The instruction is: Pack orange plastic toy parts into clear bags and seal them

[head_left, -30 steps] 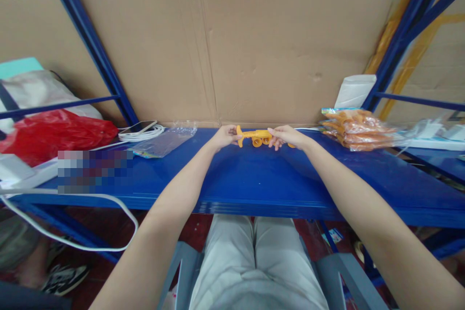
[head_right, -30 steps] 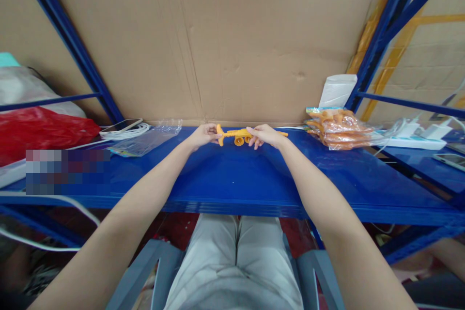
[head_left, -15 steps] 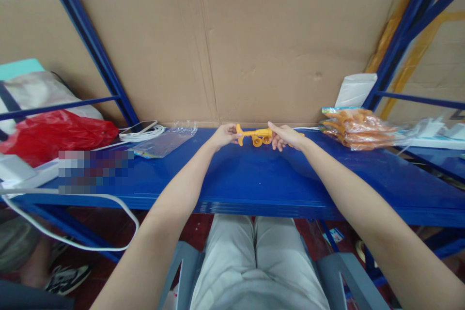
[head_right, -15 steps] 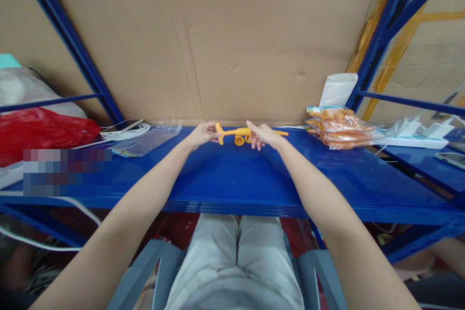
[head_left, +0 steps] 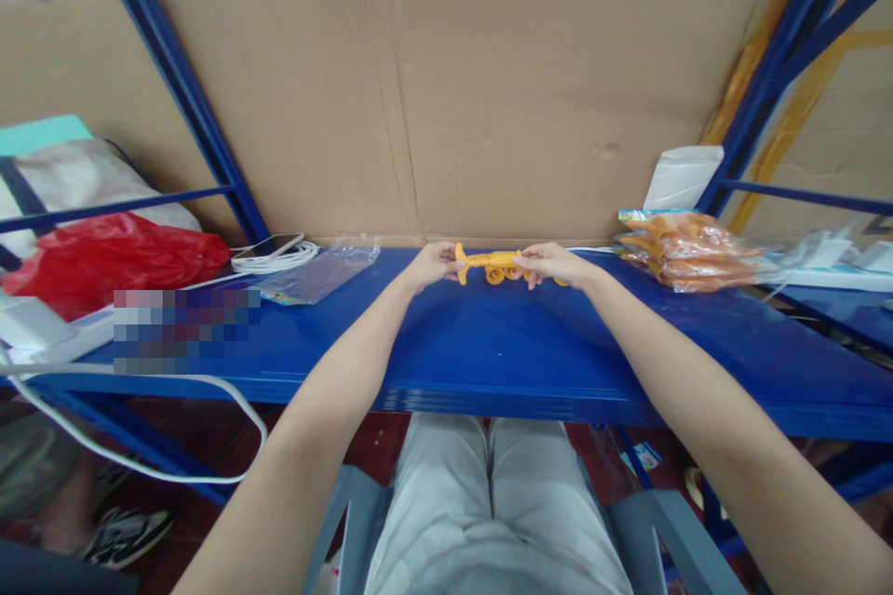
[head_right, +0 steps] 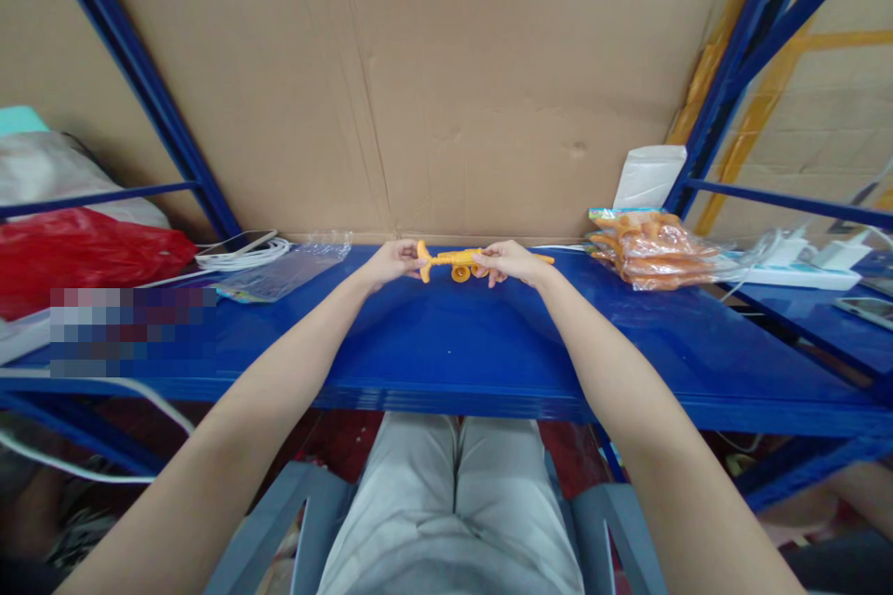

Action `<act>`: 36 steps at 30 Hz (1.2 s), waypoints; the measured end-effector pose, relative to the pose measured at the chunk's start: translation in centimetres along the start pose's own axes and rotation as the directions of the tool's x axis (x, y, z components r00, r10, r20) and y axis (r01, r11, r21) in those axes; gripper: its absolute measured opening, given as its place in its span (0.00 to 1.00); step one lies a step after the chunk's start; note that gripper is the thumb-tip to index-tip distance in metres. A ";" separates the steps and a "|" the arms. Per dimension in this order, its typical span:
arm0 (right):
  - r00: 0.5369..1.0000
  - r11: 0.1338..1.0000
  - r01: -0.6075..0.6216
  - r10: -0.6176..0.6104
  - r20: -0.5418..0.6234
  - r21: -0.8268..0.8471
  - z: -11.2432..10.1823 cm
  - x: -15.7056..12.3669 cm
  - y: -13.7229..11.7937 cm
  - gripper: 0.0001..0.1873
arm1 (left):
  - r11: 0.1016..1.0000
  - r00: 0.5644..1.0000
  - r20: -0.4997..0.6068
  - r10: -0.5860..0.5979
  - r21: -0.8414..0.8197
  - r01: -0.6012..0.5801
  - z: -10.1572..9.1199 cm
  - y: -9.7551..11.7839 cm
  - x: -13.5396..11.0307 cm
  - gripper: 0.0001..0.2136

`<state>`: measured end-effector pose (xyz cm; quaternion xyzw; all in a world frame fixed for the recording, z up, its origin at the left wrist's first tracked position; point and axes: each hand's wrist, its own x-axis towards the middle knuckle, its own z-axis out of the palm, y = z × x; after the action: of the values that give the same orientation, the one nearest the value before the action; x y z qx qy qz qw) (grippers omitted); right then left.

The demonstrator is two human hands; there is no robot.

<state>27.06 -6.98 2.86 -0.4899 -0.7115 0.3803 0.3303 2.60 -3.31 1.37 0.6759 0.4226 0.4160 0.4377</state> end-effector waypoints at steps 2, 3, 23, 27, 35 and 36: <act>1.000 1.000 -0.004 0.004 0.002 -0.005 0.0 0.0 0.0 0.11 | 1.000 1.000 0.003 0.005 -0.004 -0.005 0.0 -0.1 0.0 0.08; 1.000 1.000 -0.005 0.005 0.002 -0.005 0.0 0.0 0.0 0.12 | 1.000 1.000 0.007 0.012 -0.008 -0.012 0.0 -0.1 0.1 0.08; 1.000 0.997 -0.005 0.005 0.000 0.082 0.1 -0.1 -0.3 0.24 | 0.996 0.996 -0.012 0.086 -0.021 -0.086 0.1 0.0 0.2 0.10; 1.000 0.999 -0.012 0.013 -0.014 0.042 0.2 0.1 -0.2 0.22 | 0.996 0.996 -0.007 0.087 -0.029 -0.087 -0.1 0.0 0.3 0.10; 0.953 0.913 0.264 -0.296 -0.060 -0.311 0.4 0.8 0.8 0.17 | 0.999 0.997 0.070 -0.031 -0.039 0.034 -0.3 0.2 -0.3 0.07; 0.940 0.851 0.289 -0.339 -0.040 -0.439 0.6 0.8 0.7 0.17 | 0.998 0.996 0.077 -0.034 -0.040 0.037 -0.3 0.2 -0.3 0.07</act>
<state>26.65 -6.22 2.08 -0.4484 -0.8274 0.1271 0.3135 2.31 -3.62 1.58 0.6743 0.4089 0.3907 0.4749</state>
